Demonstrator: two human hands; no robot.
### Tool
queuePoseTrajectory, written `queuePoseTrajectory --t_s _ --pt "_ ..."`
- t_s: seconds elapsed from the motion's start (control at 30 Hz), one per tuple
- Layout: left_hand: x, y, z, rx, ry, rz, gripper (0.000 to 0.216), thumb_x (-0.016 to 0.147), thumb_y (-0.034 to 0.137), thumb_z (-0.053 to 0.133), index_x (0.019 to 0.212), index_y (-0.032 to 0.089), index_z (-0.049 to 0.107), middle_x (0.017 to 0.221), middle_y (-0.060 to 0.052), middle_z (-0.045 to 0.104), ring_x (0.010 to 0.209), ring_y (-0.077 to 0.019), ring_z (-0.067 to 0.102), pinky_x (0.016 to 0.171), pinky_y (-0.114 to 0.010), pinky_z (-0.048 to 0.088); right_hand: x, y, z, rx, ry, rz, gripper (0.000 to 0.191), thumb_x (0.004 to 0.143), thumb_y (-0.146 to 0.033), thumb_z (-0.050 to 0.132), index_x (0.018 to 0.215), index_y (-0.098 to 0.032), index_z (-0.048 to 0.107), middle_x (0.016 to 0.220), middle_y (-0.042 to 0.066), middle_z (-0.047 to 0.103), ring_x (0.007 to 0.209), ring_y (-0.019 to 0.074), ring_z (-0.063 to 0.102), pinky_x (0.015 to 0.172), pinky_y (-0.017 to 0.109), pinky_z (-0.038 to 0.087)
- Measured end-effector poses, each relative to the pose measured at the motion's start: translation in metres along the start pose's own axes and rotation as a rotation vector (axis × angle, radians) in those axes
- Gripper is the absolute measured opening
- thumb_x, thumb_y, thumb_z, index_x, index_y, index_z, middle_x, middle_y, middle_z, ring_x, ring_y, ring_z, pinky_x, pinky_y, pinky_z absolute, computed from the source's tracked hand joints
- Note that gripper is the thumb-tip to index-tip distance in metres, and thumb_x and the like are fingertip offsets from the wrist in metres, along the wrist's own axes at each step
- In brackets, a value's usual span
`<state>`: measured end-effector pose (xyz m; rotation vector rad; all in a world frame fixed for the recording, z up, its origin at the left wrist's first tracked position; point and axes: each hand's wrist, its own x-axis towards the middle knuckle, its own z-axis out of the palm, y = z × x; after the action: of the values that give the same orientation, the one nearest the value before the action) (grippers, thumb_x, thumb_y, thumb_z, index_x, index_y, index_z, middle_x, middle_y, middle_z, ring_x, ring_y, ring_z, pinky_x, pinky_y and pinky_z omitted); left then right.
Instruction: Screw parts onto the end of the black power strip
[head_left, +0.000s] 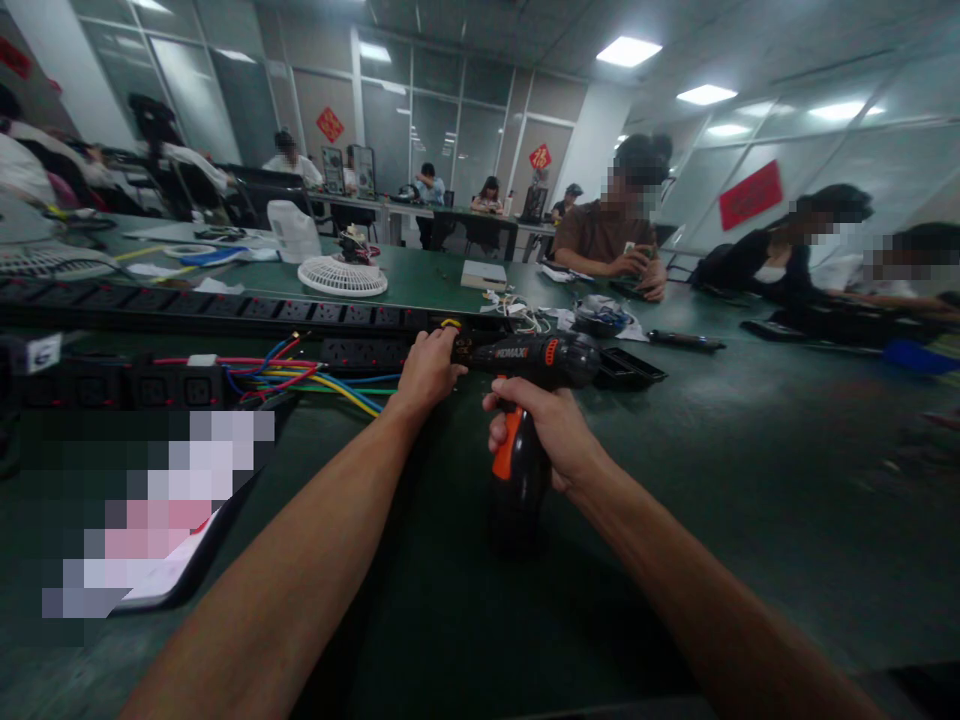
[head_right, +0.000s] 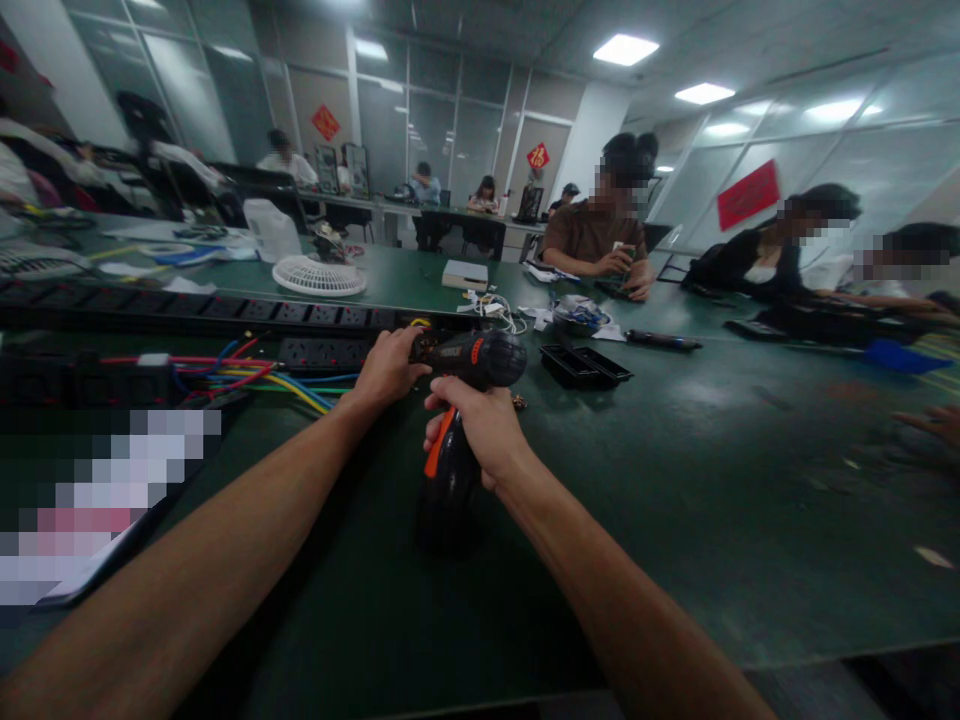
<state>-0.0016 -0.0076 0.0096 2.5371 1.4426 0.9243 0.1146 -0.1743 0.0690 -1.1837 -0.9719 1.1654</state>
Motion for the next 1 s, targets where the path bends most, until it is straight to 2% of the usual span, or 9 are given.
queuePoseTrajectory --t_s 0.13,0.4,0.57,1.0 --pt "-0.0008 -0.0001 0.0005 -0.002 0.012 0.002 0.058 0.085 0.027 0.075 0.140 0.020 0.056 0.135 -0.012 0.066 0.121 -0.0316 0.058 0.104 -0.042 0.046 -0.0008 -0.0005 0.0006 -0.019 -0.006 0.029 0.018 0.077 -0.033 0.075 0.078 -0.022 0.060 0.062 -0.001 0.060 0.045 0.0140 0.057 0.043 0.029 0.050" --pt "-0.0007 -0.0007 0.0007 0.001 0.008 0.007 0.059 0.085 0.027 0.076 0.140 0.018 0.056 0.135 -0.013 0.066 0.119 -0.0320 0.058 0.102 -0.042 0.047 -0.0009 -0.0016 0.0003 -0.019 -0.019 0.044 0.019 0.077 -0.034 0.075 0.076 -0.022 0.060 0.057 -0.002 0.058 0.045 0.0146 0.057 0.044 0.030 0.050" --pt "-0.0002 -0.0013 0.0025 0.009 0.018 0.003 0.056 0.086 0.026 0.074 0.138 0.019 0.058 0.131 -0.012 0.068 0.117 -0.0317 0.059 0.101 -0.042 0.047 -0.0013 -0.0017 0.0013 -0.007 -0.011 0.027 0.020 0.075 -0.032 0.076 0.077 -0.022 0.060 0.065 -0.001 0.060 0.047 0.0139 0.056 0.045 0.032 0.050" --pt "0.0003 -0.0020 0.0045 0.009 0.019 0.004 0.058 0.085 0.027 0.077 0.139 0.016 0.058 0.134 -0.013 0.067 0.117 -0.0321 0.058 0.102 -0.042 0.047 -0.0006 0.0001 -0.0002 0.003 -0.002 0.032 0.017 0.075 -0.031 0.074 0.075 -0.019 0.062 0.058 -0.002 0.061 0.042 0.0139 0.058 0.041 0.028 0.051"
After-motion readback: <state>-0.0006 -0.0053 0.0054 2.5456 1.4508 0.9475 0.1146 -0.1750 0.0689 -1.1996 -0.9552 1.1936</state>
